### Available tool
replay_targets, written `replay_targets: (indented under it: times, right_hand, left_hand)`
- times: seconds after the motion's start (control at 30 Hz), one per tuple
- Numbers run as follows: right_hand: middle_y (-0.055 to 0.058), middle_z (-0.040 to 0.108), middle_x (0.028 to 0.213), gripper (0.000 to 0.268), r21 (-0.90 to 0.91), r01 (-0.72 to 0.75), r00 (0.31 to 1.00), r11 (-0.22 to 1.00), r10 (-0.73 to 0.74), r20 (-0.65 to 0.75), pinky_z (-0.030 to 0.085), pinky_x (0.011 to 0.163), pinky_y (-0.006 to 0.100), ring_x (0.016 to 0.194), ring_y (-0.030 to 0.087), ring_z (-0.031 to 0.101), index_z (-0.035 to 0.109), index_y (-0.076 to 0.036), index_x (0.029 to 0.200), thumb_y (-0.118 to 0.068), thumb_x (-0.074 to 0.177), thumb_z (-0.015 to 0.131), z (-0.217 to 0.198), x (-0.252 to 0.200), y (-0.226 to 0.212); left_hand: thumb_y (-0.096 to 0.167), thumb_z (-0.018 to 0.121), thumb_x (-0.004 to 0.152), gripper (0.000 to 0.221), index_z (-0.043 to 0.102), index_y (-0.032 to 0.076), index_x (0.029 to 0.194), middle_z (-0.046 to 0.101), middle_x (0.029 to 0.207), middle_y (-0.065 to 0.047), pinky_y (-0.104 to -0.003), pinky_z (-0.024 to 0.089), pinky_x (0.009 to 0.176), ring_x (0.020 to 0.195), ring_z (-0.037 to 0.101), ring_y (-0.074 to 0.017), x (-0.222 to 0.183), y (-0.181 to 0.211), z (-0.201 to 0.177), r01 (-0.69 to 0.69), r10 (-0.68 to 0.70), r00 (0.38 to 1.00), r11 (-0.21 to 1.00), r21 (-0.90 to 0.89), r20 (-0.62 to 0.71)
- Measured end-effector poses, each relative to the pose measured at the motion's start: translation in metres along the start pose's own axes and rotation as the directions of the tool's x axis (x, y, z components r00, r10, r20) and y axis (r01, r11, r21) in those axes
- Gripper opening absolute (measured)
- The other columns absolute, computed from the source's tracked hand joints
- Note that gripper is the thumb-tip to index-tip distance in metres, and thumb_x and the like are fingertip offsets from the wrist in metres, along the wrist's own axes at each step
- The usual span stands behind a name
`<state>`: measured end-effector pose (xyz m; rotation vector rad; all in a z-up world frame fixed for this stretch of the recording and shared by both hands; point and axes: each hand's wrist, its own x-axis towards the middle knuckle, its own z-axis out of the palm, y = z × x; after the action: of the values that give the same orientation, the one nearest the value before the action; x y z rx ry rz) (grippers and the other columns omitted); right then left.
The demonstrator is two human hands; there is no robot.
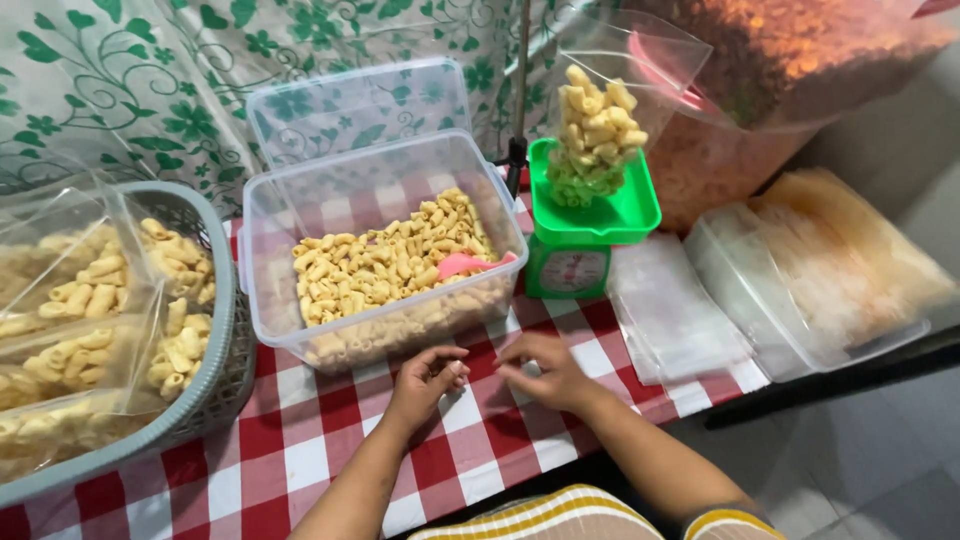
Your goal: Packing snacks from a large container into individual plastic bags and weighing them on a small scale.
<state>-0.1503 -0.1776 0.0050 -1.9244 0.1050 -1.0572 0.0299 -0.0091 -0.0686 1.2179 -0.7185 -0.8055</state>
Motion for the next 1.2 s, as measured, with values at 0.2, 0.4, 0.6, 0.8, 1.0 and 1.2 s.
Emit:
replay_targets:
  times: [0.2,0.4,0.6,0.8,1.0,1.2]
  right_hand:
    - [0.006,0.071,0.072,0.015,-0.030,0.028,0.933,0.999,-0.016,0.360,0.056,0.060,0.036,0.064,0.026,0.070,0.074,-0.013,0.086,-0.026,0.092,0.078,0.027,-0.022,0.013]
    - [0.005,0.069,0.072,0.018,-0.071,0.038,0.920,0.997,-0.007,0.393,0.056,0.061,0.036,0.065,0.026,0.069,0.072,-0.013,0.085,-0.029,0.093,0.075,0.029,-0.026,0.017]
    - [0.010,0.069,0.073,0.015,-0.070,0.041,0.914,0.997,-0.009,0.405,0.057,0.061,0.039,0.068,0.031,0.070,0.071,-0.010,0.088,-0.024,0.094,0.074,0.027,-0.021,0.008]
    - [0.009,0.069,0.074,0.017,-0.065,0.027,0.933,0.998,-0.002,0.359,0.057,0.061,0.039,0.068,0.030,0.070,0.073,-0.011,0.088,-0.027,0.095,0.074,0.020,-0.020,-0.001]
    - [0.011,0.051,0.075,0.059,-0.166,0.442,0.896,0.882,-0.443,0.035,0.052,0.081,0.040,0.077,0.030,0.059,0.067,-0.005,0.084,-0.064,0.090,0.067,-0.092,0.101,-0.069]
    - [0.019,0.047,0.149,0.080,-0.113,0.224,0.892,0.968,-0.250,-0.377,0.048,0.109,0.038,0.136,0.030,0.053,0.036,-0.020,0.150,-0.025,0.092,0.091,-0.172,0.229,-0.027]
  left_hand:
    - [0.007,0.078,0.089,0.026,0.077,0.000,0.114,0.077,0.080,-0.015,-0.028,0.063,0.061,0.071,0.073,-0.0173,-0.007,0.007,0.005,0.028,-0.037,0.993,0.996,0.079,0.114]
    - [0.008,0.083,0.085,0.019,0.082,0.006,0.104,0.079,0.080,-0.010,-0.028,0.062,0.063,0.072,0.072,-0.0141,-0.009,0.025,0.014,0.001,-0.033,0.992,0.968,0.252,0.123]
    - [0.009,0.081,0.085,0.017,0.082,0.008,0.101,0.080,0.078,-0.009,-0.029,0.062,0.064,0.071,0.073,-0.0151,-0.012,0.034,0.019,-0.016,-0.011,0.997,0.944,0.329,0.080]
    - [0.014,0.080,0.088,0.013,0.084,0.014,0.101,0.078,0.070,-0.007,-0.030,0.061,0.058,0.065,0.073,-0.0153,-0.012,0.012,0.008,-0.101,0.092,0.995,0.895,0.435,0.043]
    - [0.017,0.079,0.091,0.028,0.063,0.008,0.070,0.054,0.040,0.000,-0.023,0.044,0.044,0.040,0.051,-0.0085,-0.015,0.003,-0.006,-0.275,0.321,0.934,0.925,0.261,-0.157]
    - [0.037,0.065,0.099,0.039,0.051,0.016,0.069,0.050,0.062,0.003,-0.026,0.043,0.056,0.057,0.047,-0.0085,-0.020,0.044,0.006,-0.407,0.445,0.892,0.869,0.282,-0.083]
